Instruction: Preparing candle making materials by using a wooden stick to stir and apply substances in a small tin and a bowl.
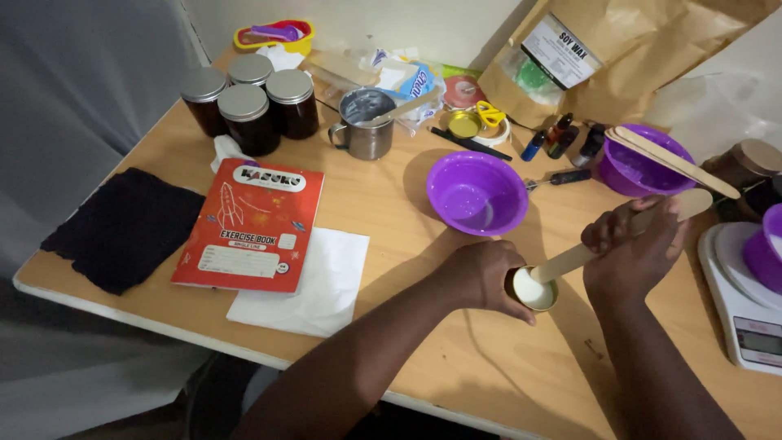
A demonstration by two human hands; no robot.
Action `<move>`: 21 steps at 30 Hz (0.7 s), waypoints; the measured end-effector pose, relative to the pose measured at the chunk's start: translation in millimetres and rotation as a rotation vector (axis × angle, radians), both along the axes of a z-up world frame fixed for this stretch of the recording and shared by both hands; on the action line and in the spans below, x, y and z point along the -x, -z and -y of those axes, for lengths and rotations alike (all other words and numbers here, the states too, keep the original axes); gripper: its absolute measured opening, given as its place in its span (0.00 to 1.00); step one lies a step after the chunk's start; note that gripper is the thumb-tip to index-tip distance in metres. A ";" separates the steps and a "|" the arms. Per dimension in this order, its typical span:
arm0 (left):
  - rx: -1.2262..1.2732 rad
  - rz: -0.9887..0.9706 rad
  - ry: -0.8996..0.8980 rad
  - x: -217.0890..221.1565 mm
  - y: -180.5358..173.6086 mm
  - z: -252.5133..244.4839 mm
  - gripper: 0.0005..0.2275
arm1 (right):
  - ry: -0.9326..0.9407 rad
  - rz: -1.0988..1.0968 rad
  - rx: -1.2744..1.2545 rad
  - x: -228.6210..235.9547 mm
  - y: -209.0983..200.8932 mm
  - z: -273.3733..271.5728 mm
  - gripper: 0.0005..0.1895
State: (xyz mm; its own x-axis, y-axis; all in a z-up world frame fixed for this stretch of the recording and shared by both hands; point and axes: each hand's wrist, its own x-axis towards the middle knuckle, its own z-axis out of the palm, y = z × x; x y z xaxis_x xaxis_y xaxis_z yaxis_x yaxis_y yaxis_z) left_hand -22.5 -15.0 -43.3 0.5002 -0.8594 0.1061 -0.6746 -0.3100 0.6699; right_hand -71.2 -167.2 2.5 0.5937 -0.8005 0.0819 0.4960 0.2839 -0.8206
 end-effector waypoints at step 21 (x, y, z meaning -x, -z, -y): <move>-0.065 -0.047 -0.030 3.9 -7.0 -2.3 0.25 | -0.048 -0.044 0.059 -5.9 11.0 14.0 0.12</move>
